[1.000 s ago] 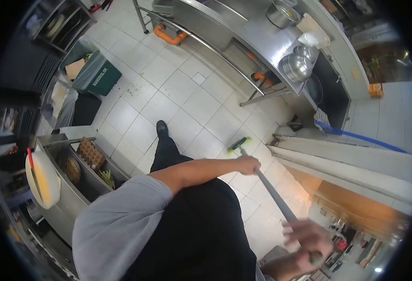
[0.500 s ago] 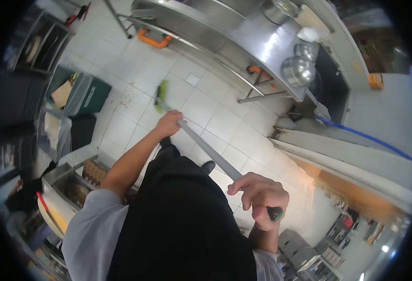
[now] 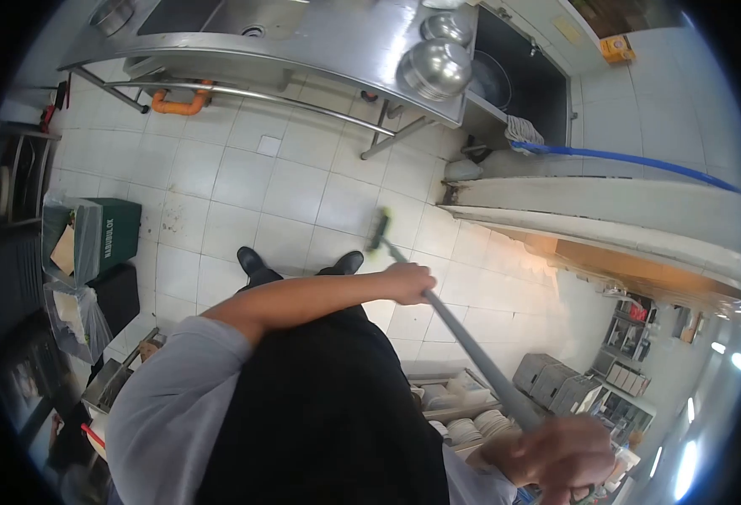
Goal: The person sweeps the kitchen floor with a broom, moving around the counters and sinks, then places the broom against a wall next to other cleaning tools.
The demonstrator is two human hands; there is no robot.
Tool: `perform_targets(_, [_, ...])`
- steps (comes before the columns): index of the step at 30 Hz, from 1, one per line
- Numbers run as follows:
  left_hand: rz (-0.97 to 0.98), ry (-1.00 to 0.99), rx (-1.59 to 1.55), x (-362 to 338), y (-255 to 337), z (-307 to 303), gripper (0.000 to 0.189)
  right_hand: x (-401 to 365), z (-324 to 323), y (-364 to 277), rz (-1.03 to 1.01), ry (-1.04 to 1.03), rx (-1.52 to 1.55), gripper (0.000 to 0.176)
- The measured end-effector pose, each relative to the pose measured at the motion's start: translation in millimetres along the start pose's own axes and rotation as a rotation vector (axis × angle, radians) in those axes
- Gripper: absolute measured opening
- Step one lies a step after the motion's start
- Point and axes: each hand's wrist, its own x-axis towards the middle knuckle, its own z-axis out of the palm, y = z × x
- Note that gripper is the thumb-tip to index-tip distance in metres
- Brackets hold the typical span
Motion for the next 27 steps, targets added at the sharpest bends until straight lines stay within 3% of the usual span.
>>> perform_targets(2, [-0.022,0.078,-0.071,68,-6,26,0.031,-8,-7,34,0.109,0.152,-0.137,0.049])
perform_targets(4, [-0.143,0.022,-0.164,130,-43,48,0.035,-10,-10,89,0.216,0.331,-0.219,0.051])
perform_targets(6, [-0.21,0.206,-0.146,161,-96,81,0.027,-24,-40,141,0.181,0.332,-0.059,0.053])
perform_targets(8, [-0.278,0.29,-0.122,123,-105,59,0.026,-47,-71,169,0.141,0.333,0.121,0.055])
perform_targets(12, [-0.288,0.639,0.006,35,-119,60,0.026,-77,-125,207,0.059,0.311,0.484,0.057])
perform_targets(14, [-0.572,0.583,0.044,-2,-118,39,0.026,-79,-124,237,0.068,0.329,0.618,0.057])
perform_targets(17, [-0.683,0.539,0.158,-15,-114,22,0.029,-87,-132,246,0.055,0.32,0.618,0.044])
perform_targets(18, [-0.632,0.471,0.145,-7,-110,20,0.029,-93,-143,235,0.047,0.358,0.655,0.039])
perform_targets(20, [-0.533,0.33,0.117,34,-68,0,0.03,-109,-187,202,0.0,0.226,0.524,0.029])
perform_targets(21, [-0.474,0.285,0.13,65,-62,6,0.029,-109,-195,175,-0.004,0.291,0.469,0.033])
perform_targets(22, [-0.39,0.182,0.145,99,-54,5,0.025,-117,-214,155,0.011,0.197,0.34,0.04])
perform_targets(25, [-0.164,0.283,0.072,181,-20,-12,0.02,-65,-216,131,-0.151,-0.034,0.168,0.053])
perform_targets(27, [-0.204,0.426,-0.098,230,-38,-6,0.021,-19,-179,138,-0.149,-0.046,0.019,0.055])
